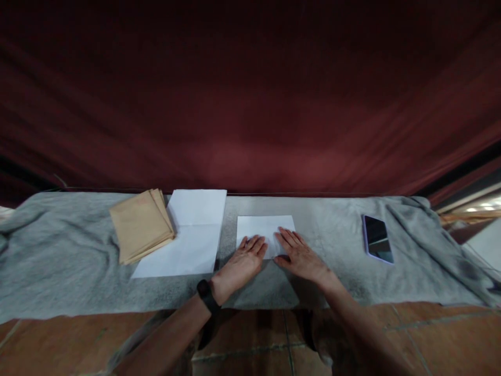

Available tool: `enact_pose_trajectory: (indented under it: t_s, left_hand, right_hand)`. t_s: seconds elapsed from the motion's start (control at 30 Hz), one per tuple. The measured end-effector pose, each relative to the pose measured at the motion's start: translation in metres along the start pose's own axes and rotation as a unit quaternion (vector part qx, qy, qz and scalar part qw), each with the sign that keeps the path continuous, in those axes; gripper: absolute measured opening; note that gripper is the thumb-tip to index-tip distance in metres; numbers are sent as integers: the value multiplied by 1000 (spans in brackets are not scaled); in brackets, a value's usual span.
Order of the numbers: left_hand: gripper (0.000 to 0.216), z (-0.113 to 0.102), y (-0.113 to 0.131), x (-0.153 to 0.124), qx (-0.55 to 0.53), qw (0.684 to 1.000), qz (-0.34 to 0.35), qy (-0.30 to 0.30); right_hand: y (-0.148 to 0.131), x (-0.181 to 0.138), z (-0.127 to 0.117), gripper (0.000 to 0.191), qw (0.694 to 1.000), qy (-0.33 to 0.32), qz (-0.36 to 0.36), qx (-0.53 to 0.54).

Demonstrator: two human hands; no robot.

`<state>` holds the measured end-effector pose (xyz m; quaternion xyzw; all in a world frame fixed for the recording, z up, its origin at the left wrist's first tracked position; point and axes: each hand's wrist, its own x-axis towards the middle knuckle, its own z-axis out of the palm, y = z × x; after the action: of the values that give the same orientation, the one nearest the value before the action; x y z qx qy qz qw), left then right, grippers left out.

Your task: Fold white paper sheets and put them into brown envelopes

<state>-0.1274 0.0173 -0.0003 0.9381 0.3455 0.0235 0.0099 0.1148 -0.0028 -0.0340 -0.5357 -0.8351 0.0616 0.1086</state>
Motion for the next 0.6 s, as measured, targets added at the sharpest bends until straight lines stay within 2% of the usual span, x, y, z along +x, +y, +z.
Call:
enact_pose_trajectory:
  t_s: [0.1, 0.27, 0.37, 0.43, 0.5, 0.53, 0.6]
  left_hand:
    - [48, 0, 0, 1, -2, 1000, -4, 13]
    - [29, -6, -3, 7, -26, 998, -12, 53]
    - [34, -17, -5, 7, -32, 992, -5, 126]
    - [40, -25, -7, 7, -31, 980, -18, 197]
    - [53, -31, -12, 8, -64, 953, -84, 284]
    - [64, -32, -15, 10, -104, 929, -134, 329]
    - [79, -32, -21, 15, -245, 860, -231, 383]
  right_hand:
    - [-4, 1, -3, 69, 1000, 8, 1, -3]
    - [-23, 9, -8, 64, 999, 27, -36, 9]
    - [-32, 17, -13, 53, 998, 43, -23, 47]
    - [-33, 22, -19, 47, 991, 77, 27, 108]
    - [-29, 27, -28, 43, 963, 134, 101, 212]
    - [-26, 29, -33, 42, 936, 171, 140, 275]
    - [-23, 32, -42, 44, 858, 237, 204, 408]
